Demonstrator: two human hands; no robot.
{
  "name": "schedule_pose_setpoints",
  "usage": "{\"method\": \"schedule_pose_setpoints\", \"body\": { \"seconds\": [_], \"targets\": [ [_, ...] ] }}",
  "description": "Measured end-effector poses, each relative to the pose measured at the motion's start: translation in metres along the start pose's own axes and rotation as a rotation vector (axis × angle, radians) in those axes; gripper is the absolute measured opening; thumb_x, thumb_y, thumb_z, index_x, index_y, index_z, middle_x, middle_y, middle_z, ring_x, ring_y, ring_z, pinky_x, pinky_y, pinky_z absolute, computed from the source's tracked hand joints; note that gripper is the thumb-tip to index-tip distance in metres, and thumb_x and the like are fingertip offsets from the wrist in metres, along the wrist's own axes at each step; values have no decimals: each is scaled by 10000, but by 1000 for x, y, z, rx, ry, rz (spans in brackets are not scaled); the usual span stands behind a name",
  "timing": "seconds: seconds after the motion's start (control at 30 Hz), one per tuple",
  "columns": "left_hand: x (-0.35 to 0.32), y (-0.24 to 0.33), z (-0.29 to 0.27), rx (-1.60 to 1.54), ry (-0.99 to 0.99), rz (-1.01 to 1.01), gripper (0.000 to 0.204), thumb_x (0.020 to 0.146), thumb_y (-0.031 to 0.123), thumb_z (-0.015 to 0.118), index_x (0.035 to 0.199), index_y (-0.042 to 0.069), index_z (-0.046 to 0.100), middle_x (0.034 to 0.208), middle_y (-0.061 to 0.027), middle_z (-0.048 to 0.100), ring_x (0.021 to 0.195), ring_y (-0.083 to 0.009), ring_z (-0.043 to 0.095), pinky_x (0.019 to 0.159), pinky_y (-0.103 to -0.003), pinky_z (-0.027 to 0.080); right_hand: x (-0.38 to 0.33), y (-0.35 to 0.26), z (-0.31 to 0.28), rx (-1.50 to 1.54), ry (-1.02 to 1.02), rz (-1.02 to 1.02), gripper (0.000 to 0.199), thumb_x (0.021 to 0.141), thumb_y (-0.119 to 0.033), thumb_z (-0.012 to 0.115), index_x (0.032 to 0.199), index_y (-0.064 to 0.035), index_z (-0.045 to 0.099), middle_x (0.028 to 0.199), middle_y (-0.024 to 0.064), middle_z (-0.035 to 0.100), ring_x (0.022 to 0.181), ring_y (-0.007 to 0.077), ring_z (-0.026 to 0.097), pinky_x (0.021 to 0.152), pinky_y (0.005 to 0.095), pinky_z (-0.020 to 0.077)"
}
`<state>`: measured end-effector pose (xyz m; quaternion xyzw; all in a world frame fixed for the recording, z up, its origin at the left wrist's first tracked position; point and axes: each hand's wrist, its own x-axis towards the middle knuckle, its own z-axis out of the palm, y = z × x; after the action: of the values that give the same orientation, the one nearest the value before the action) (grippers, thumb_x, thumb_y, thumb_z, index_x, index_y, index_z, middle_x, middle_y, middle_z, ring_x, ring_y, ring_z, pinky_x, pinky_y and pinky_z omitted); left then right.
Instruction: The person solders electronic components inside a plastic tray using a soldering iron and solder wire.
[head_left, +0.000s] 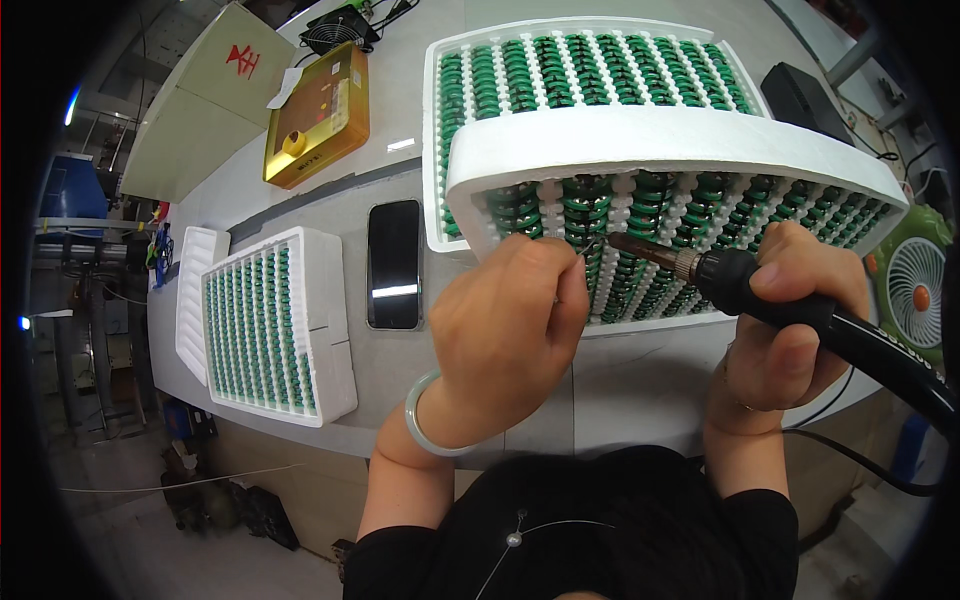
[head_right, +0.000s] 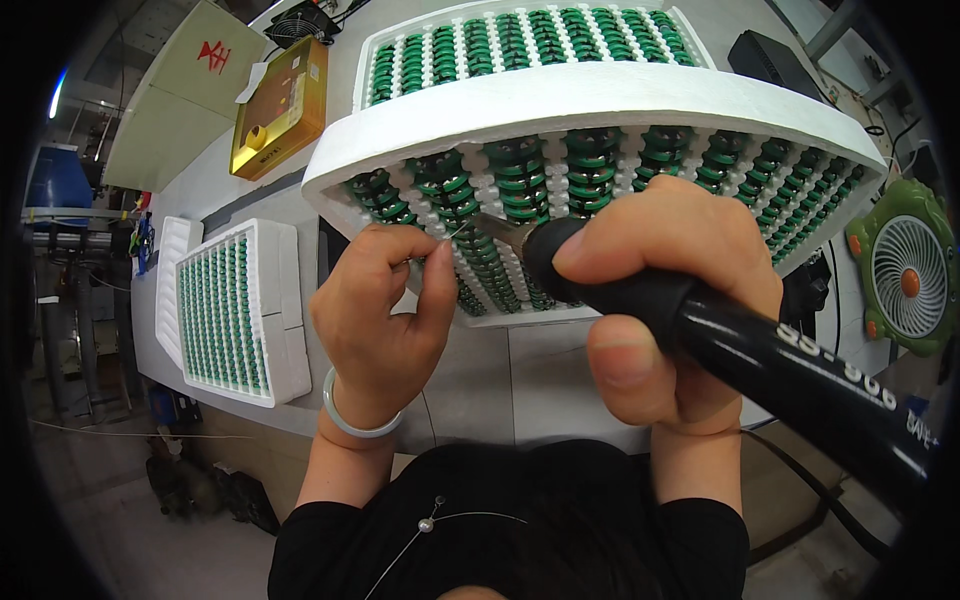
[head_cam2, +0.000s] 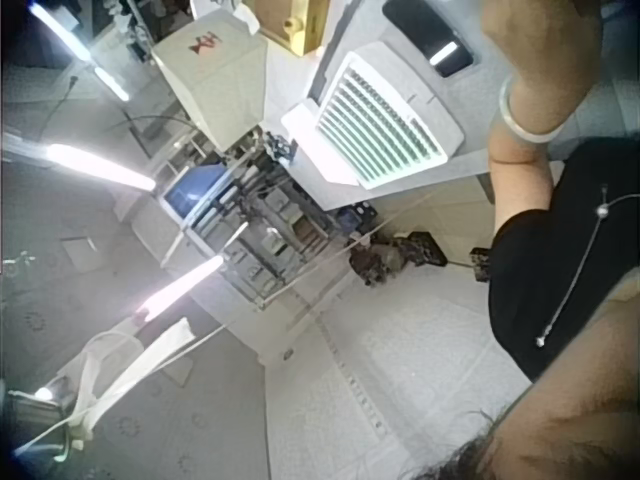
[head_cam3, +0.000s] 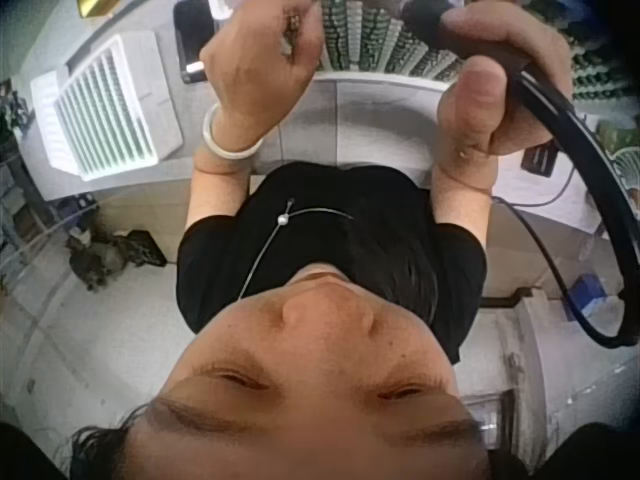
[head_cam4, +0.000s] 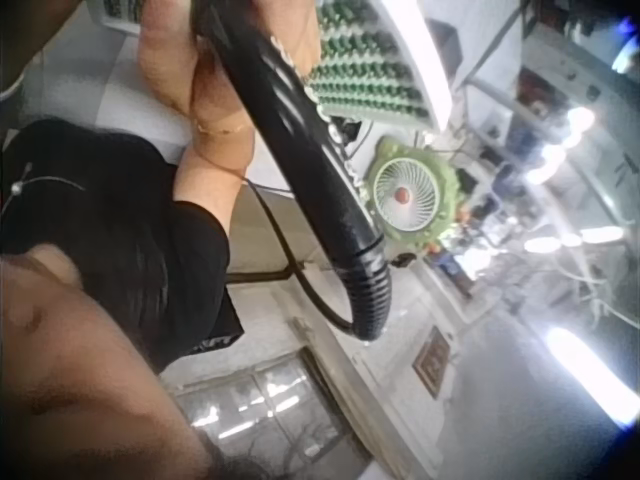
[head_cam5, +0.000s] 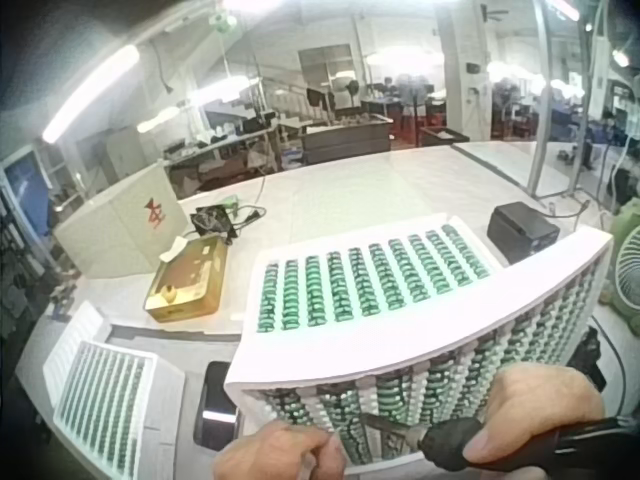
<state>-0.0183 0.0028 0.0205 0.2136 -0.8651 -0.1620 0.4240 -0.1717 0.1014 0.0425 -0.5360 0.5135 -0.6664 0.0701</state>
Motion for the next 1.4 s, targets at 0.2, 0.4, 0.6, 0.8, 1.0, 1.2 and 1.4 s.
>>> {"method": "schedule_pose_setpoints", "body": {
  "seconds": [0.2, 0.4, 0.6, 0.8, 1.0, 1.2, 1.4],
  "targets": [
    [-7, 11, -16, -30, 16, -163, 173, 695, -13, 604, 822, 41, 499, 678, -87, 521, 490, -227, 501, 444, -300, 388, 1, 5, 3, -81, 145, -125, 419, 789, -443, 526, 749, -32, 453, 566, -2, 335, 506, 88, 276, 494, 246, 196],
    [-11, 16, -24, 3, -120, -150, 174, 709, -25, 602, 832, 32, 494, 698, -90, 517, 512, -246, 500, 463, -316, 393, -4, -1, -7, 37, 75, -70, 422, 715, -471, 620, 764, -54, 581, 718, 31, 559, 571, 139, 468, 561, 255, 361],
    [-11, 10, -12, -37, -45, -73, 175, 706, -11, 616, 822, 45, 498, 675, -85, 512, 515, -251, 496, 472, -317, 390, -2, 0, -4, -36, 19, -80, 385, 725, -439, 613, 752, -55, 595, 691, 38, 582, 599, 153, 497, 583, 264, 384],
    [-10, 8, -3, -27, -55, -53, 152, 713, 9, 613, 811, 48, 502, 668, -74, 518, 512, -241, 500, 461, -316, 382, 0, -3, -5, -57, 23, -72, 373, 725, -431, 614, 742, -59, 596, 683, 36, 587, 583, 153, 500, 568, 270, 391],
    [-9, 10, -13, 1, -90, -126, 143, 715, 9, 603, 800, 43, 494, 677, -75, 516, 505, -240, 498, 457, -309, 383, -2, -1, 2, -32, -1, -63, 408, 748, -453, 580, 745, -48, 532, 654, 25, 497, 535, 130, 412, 516, 250, 313],
    [-9, 6, -13, 39, -99, -90, 145, 716, 4, 602, 793, 39, 485, 672, -77, 508, 497, -238, 495, 450, -308, 381, -5, -2, 14, -36, 47, 20, 462, 766, -493, 549, 741, -37, 480, 628, 18, 417, 539, 107, 347, 514, 236, 256],
    [-8, 6, -12, 42, -86, -75, 136, 723, 10, 598, 792, 39, 485, 667, -79, 503, 500, -240, 497, 451, -310, 381, 3, 2, 2, -28, -118, -140, 318, 751, -375, 625, 821, -72, 559, 697, 40, 594, 549, 171, 539, 512, 263, 419]
  ]
}}
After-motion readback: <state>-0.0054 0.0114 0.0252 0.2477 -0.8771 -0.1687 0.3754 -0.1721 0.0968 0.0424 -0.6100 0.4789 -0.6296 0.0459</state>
